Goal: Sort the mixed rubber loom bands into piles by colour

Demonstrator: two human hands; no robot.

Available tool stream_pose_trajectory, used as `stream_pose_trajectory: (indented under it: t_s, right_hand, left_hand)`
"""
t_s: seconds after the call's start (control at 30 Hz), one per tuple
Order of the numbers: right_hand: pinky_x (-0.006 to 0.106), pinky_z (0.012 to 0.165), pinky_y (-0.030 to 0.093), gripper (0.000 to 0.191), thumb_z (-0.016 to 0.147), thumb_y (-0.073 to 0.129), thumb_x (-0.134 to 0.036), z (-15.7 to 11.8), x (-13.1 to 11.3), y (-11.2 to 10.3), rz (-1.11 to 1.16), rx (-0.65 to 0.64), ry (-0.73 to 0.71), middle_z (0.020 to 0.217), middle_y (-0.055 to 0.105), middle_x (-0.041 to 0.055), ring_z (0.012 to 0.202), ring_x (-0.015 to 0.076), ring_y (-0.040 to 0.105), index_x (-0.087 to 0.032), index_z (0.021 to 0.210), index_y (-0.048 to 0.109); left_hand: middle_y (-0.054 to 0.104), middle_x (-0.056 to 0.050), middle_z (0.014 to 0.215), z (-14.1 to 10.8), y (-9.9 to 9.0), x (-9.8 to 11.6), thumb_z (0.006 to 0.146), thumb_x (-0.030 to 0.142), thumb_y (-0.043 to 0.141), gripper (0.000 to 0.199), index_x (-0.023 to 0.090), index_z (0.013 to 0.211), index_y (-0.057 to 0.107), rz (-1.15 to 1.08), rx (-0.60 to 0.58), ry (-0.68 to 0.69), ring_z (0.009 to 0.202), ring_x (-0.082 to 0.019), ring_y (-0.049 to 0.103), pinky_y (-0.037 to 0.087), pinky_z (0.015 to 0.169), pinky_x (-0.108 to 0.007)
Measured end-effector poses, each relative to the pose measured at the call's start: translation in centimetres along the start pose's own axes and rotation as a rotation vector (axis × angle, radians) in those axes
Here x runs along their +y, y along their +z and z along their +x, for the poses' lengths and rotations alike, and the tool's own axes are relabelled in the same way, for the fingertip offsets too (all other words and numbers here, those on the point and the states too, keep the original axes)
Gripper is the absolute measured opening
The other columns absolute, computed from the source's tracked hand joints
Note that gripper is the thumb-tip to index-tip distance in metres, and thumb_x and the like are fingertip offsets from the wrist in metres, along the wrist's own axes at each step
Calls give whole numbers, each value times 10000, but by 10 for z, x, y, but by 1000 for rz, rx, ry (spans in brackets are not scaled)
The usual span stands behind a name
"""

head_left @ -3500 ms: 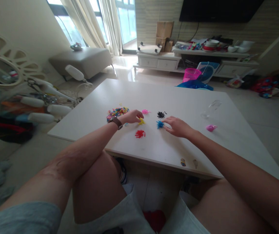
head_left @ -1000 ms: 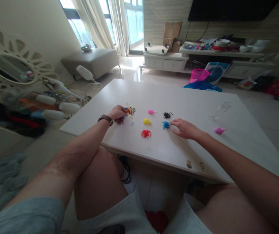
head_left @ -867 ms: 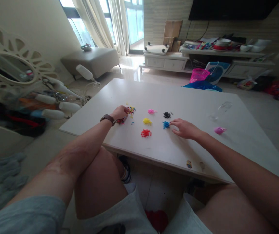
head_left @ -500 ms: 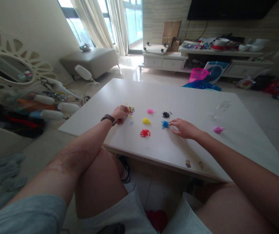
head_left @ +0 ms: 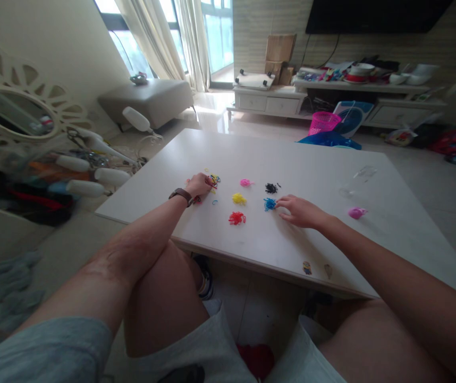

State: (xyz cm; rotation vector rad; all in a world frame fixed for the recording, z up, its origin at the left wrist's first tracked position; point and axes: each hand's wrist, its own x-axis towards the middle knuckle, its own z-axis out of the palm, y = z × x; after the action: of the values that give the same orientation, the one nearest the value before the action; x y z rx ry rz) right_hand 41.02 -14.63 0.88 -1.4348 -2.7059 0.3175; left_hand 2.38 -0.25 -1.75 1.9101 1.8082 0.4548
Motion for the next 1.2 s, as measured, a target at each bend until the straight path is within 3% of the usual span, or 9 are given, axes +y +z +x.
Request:
stream_pose_trajectory:
  t_s: [0.3,0.67,0.8,0.97,1.2]
  right_hand:
    - [452,1086,498,284,905,610,-246,0,-2,-1,27,2,-1,1231,715,95,1211,287,624,-246,1164,726]
    - [460,1076,496,287,922,576,-253,0,-2,-2,14,-42,7,1253,702,113,1208,297,616,-210,1168,718]
    - [457,1083,485,275,917,580,-240,0,-3,-4,16,-64,6,1261,696,124,1218,301,611,-201,1149,724]
    - [434,1086,479,258,917,585,-231,0,-4,-4,18,-68,8,1266,696,112,1227,292,609,-213,1132,728]
    - [439,1078,482,255,922,576,-230,-1,-5,-3,15,-81,4,1280,690,119,1228,298,607,-204,1127,727]
  left_hand:
    - [766,-55,876,-6,-1,7,647,189,777,133,215,777,783,21,-10,17,833,-234,674,497,736,-297]
    - [695,-28,676,-10,-8,15,651,181,722,41,190,692,725,48,-67,-7,713,-198,636,472,673,-280]
    - [715,-28,739,-8,-10,11,651,197,725,107,176,753,746,52,-52,2,752,-176,639,452,642,-236]
    - [753,-34,908,-7,-6,10,655,178,752,321,205,969,813,97,-30,42,768,-166,638,452,635,-228]
    - [755,-46,860,-4,0,7,702,211,756,160,193,853,805,112,-19,57,781,-187,657,470,685,-249]
